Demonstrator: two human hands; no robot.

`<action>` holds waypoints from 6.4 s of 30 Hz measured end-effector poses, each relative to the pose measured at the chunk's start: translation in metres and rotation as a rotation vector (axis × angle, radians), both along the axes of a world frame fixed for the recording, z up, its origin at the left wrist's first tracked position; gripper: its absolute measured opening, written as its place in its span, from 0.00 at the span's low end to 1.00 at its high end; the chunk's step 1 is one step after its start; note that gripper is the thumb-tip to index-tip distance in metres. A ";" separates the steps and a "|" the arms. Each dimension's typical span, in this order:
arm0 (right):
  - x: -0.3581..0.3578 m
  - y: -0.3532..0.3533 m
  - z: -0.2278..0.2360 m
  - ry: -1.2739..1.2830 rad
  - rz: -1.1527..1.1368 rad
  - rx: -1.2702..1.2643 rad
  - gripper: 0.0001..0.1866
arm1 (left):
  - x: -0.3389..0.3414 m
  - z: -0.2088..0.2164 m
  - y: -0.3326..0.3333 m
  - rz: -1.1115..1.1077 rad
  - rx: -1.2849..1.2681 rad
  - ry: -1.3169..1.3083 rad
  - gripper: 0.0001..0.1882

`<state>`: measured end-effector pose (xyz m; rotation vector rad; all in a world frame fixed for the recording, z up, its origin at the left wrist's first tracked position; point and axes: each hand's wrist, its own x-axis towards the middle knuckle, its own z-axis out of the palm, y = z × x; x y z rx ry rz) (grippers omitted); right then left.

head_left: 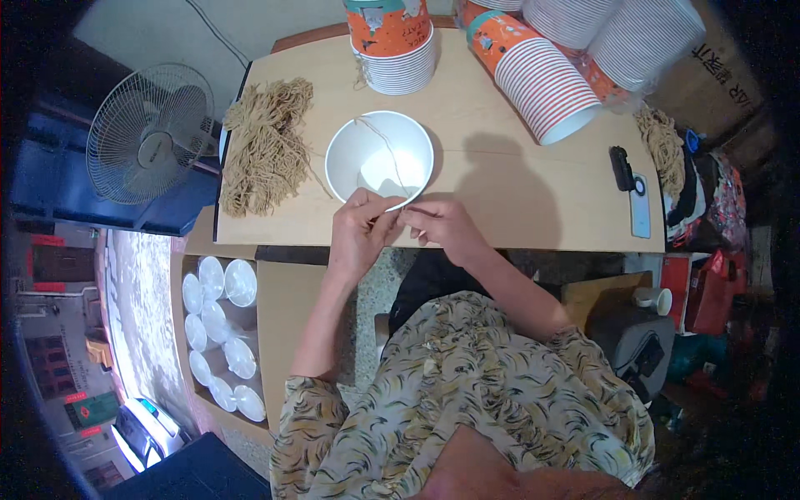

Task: Attaching string handles to paper buckets for packaging.

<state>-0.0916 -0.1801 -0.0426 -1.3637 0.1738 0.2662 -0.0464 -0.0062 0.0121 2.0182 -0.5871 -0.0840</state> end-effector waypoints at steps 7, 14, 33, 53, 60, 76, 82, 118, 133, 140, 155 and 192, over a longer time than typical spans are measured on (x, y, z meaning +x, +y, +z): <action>-0.002 0.014 -0.016 0.097 -0.142 0.417 0.16 | 0.002 0.004 0.003 -0.070 0.014 0.010 0.12; -0.014 -0.008 -0.005 -0.210 -0.133 -0.283 0.10 | 0.016 0.012 0.011 -0.142 0.065 0.127 0.10; 0.000 -0.023 0.045 -0.717 -0.123 -0.796 0.05 | 0.032 0.036 -0.002 -0.322 -0.012 0.701 0.10; 0.006 -0.013 0.107 -0.987 0.029 -0.693 0.04 | 0.038 0.017 -0.005 -0.294 -0.433 0.791 0.11; 0.036 -0.029 0.107 -0.755 0.136 -0.725 0.04 | 0.033 0.006 -0.005 -0.371 -0.630 0.840 0.10; 0.038 -0.053 0.110 -0.403 0.305 -0.403 0.06 | 0.028 0.004 -0.006 -0.396 -0.672 0.800 0.10; 0.035 -0.054 0.125 -0.353 0.342 -0.447 0.07 | 0.030 0.004 0.001 -0.428 -0.493 0.732 0.12; 0.038 -0.047 0.078 -0.068 0.160 -0.089 0.10 | -0.001 0.002 -0.025 -0.038 -0.514 0.209 0.09; 0.040 -0.048 0.075 -0.059 0.243 -0.215 0.08 | 0.003 -0.004 -0.021 -0.036 -0.534 0.227 0.05; 0.035 -0.047 0.079 -0.243 0.103 -0.279 0.05 | 0.017 -0.001 -0.007 -0.022 -0.495 0.590 0.04; 0.014 -0.038 0.065 -0.532 0.013 -0.559 0.04 | 0.015 0.001 -0.014 -0.060 -0.562 0.699 0.07; 0.031 -0.040 0.084 -0.152 0.080 -0.380 0.09 | 0.010 0.000 -0.021 -0.052 -0.526 0.603 0.05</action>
